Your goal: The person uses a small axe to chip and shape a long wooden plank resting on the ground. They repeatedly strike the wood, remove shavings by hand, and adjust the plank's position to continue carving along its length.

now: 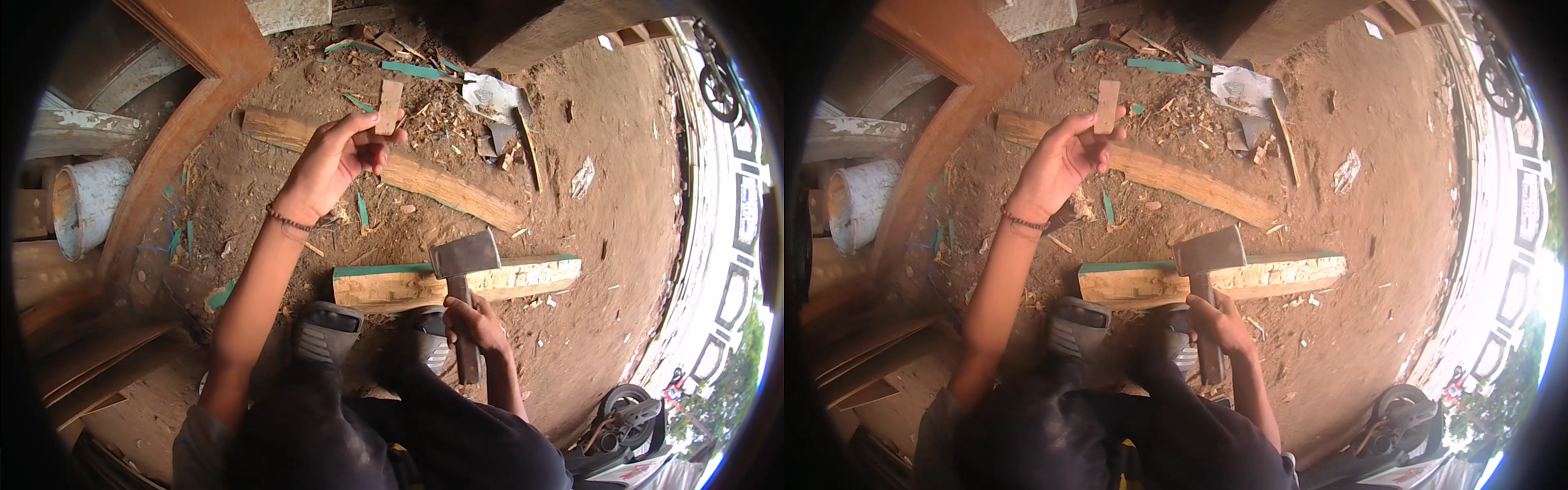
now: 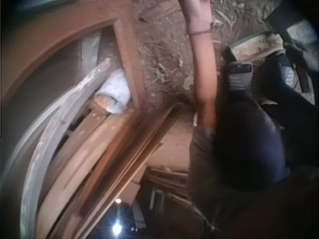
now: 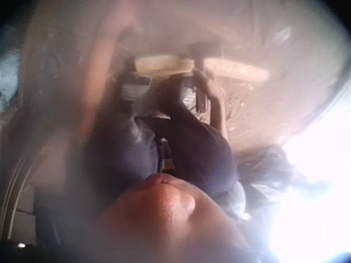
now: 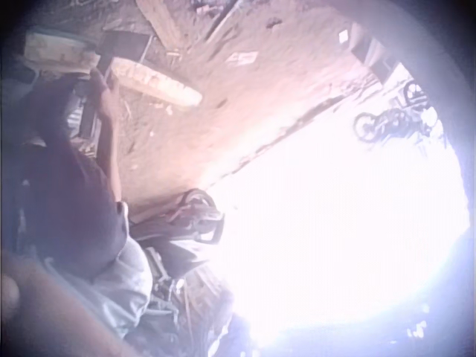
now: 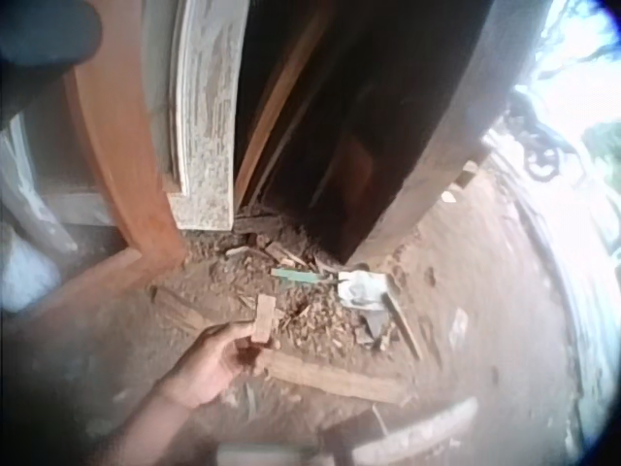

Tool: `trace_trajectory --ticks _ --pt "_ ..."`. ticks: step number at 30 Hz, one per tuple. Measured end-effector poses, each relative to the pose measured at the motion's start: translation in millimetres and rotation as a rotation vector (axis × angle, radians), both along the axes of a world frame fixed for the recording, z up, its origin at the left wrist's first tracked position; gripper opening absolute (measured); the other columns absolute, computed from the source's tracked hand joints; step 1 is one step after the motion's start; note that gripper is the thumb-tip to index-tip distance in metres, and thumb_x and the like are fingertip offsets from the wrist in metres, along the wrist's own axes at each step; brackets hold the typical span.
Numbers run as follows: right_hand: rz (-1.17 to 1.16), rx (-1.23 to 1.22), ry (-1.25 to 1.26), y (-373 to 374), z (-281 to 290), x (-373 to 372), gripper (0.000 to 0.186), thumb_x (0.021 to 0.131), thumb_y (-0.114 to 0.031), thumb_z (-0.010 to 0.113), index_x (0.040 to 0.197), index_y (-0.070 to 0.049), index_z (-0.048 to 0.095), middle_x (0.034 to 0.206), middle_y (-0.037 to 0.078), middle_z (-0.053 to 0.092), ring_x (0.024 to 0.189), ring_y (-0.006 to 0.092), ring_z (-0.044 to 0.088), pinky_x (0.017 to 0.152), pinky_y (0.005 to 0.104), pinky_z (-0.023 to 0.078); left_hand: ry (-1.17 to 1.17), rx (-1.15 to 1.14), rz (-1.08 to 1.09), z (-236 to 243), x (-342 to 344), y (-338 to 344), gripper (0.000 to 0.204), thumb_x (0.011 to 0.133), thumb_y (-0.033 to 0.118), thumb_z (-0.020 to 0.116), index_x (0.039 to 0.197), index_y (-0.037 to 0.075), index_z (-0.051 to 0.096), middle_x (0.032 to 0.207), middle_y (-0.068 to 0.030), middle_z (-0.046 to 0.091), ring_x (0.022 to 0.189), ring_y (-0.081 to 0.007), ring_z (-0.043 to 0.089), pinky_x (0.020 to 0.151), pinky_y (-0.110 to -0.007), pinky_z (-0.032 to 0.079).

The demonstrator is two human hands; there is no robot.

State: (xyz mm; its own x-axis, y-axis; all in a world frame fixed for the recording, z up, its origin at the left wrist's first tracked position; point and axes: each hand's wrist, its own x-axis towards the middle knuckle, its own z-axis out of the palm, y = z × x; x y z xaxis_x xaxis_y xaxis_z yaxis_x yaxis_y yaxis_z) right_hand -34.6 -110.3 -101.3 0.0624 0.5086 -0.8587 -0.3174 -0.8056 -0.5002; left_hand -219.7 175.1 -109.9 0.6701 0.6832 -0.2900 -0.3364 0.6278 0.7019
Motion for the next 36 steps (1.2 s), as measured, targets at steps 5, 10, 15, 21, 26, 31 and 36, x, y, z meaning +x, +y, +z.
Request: trace_trajectory --ticks 5,10,15,21,26,31,36 --pt "-0.003 -0.005 -0.165 -4.1 -23.1 -1.2 0.038 0.1 -0.036 0.051 0.091 -0.001 0.06 0.068 0.007 0.059 0.052 0.0176 0.058 0.051 0.0294 0.046 0.013 0.085 -0.032 23.5 -16.3 -24.7 0.04 0.097 0.026 0.052 0.118 -0.006 0.062 0.101 -0.0154 0.07 0.072 -0.0131 0.062 0.067 -0.029 0.053" --pt "0.418 -0.075 -0.501 20.2 -6.9 8.5 0.056 0.098 -0.048 0.052 0.087 0.005 0.067 0.07 0.015 0.066 0.07 0.0212 0.067 0.064 0.0334 0.048 -0.013 0.15 -0.036 38.8 -22.7 -39.9 0.037 0.095 0.023 0.051 0.114 -0.006 0.064 0.099 -0.0146 0.07 0.074 -0.0165 0.063 0.069 -0.031 0.053" --pt "0.466 0.133 -0.898 56.7 53.8 12.3 0.034 0.094 -0.029 0.064 0.102 0.003 0.069 0.077 0.014 0.07 0.067 0.0166 0.066 0.062 0.0347 0.053 0.422 1.132 0.045 59.2 -24.5 -60.8 0.024 0.087 0.008 0.06 0.105 -0.005 0.067 0.099 -0.0127 0.071 0.077 -0.0214 0.065 0.071 -0.032 0.054" --pt "0.455 0.745 -0.089 113.1 103.4 16.6 0.052 0.096 -0.017 0.063 0.142 -0.001 0.045 0.124 0.011 0.061 0.096 0.0148 0.064 0.076 0.028 0.055 0.252 1.445 -0.145 84.9 -23.6 -68.8 0.021 0.08 0.011 0.067 0.099 0.001 0.068 0.092 -0.011 0.063 0.083 -0.027 0.064 0.074 -0.037 0.055" --pt "0.544 0.701 0.091 125.8 113.3 12.4 0.046 0.093 -0.015 0.067 0.133 0.003 0.052 0.12 0.01 0.064 0.096 0.0151 0.063 0.083 0.0297 0.052 0.23 1.549 -0.174 91.5 -29.4 -72.1 0.02 0.081 0.015 0.065 0.093 0.0 0.066 0.088 -0.0106 0.061 0.072 -0.0259 0.058 0.066 -0.038 0.049" --pt "0.47 0.646 0.094 122.3 108.8 7.2 0.031 0.089 -0.004 0.07 0.118 0.002 0.06 0.112 0.008 0.065 0.093 0.0124 0.065 0.066 0.0247 0.058 0.28 1.525 -0.225 87.3 -32.9 -77.0 0.021 0.081 0.017 0.068 0.094 0.001 0.066 0.088 -0.0094 0.059 0.076 -0.026 0.06 0.07 -0.038 0.051" --pt "0.45 0.606 0.125 117.1 102.3 5.7 0.024 0.085 -0.003 0.073 0.108 -0.001 0.064 0.104 0.006 0.066 0.091 0.0129 0.066 0.067 0.0246 0.058 0.273 1.459 -0.251 81.9 -32.3 -85.6 0.029 0.078 0.024 0.079 0.093 0.003 0.065 0.086 -0.008 0.06 0.075 -0.0234 0.06 0.066 -0.035 0.051"
